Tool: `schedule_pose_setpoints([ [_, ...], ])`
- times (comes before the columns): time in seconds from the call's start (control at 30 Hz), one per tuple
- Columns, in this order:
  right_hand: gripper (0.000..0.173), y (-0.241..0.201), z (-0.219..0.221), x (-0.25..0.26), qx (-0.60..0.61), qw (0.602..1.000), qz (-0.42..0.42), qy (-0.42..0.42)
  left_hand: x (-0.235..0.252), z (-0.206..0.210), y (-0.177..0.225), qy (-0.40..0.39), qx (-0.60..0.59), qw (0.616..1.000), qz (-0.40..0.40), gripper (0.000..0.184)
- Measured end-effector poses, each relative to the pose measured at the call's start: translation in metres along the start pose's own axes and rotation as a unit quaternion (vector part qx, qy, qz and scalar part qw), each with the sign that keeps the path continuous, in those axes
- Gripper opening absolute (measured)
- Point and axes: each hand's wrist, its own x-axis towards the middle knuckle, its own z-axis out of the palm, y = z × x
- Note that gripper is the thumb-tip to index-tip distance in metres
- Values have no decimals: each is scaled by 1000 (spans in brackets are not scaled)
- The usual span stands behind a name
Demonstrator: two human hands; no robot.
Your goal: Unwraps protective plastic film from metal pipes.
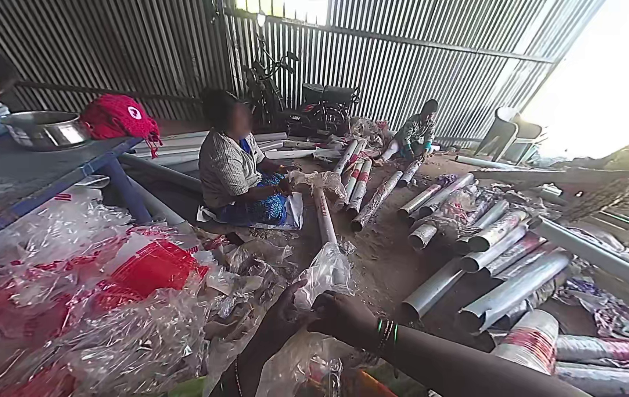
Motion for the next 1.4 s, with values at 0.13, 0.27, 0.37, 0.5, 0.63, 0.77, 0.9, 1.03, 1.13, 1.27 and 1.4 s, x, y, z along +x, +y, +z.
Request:
schedule_pose_setpoints([
  [0.13, 41, -6, -2, -6, 19, 1000, -14, 5, -5, -15, 13, -57, 35, 998, 6, 64],
  [0.27, 37, -10, -2, -12, 30, 998, -46, 27, -7, -30, 16, -106, 34, 994, 1, 71],
  [0.37, 36, -11, 0, -13, 32, 997, -69, 24, -7, -36, 11, -124, -4, 992, -29, 73],
  [0.5, 37, -7, 3, -10, 25, 996, -83, 18, -7, -43, 4, -149, -61, 986, -45, 77],
  [0.63, 38, -10, 1, -8, 25, 997, -69, 3, -9, -56, 0, -183, -105, 976, -47, 88],
  [0.77, 38, -12, -2, -8, 37, 998, -56, -9, -14, -67, -8, -214, -143, 966, -21, 91],
  [0.9, 37, -4, 1, -5, 37, 997, -70, 25, -9, -78, -22, -255, -181, 946, 83, 85],
  [1.03, 36, -2, 0, -6, 32, 997, -63, 27, -6, -83, -31, -226, -224, 941, 116, 69],
  [1.13, 34, 6, -5, -6, 57, 996, -37, 52, -10, -102, -31, -39, -283, 954, 91, 51],
  [1.27, 33, 12, -11, -7, 79, 994, -21, 72, -18, -147, -22, 247, -349, 897, 110, 57],
  [1.4, 29, 17, -23, -10, 130, 981, 10, 146, -40, -190, -24, 330, -419, 822, 198, 72],
])
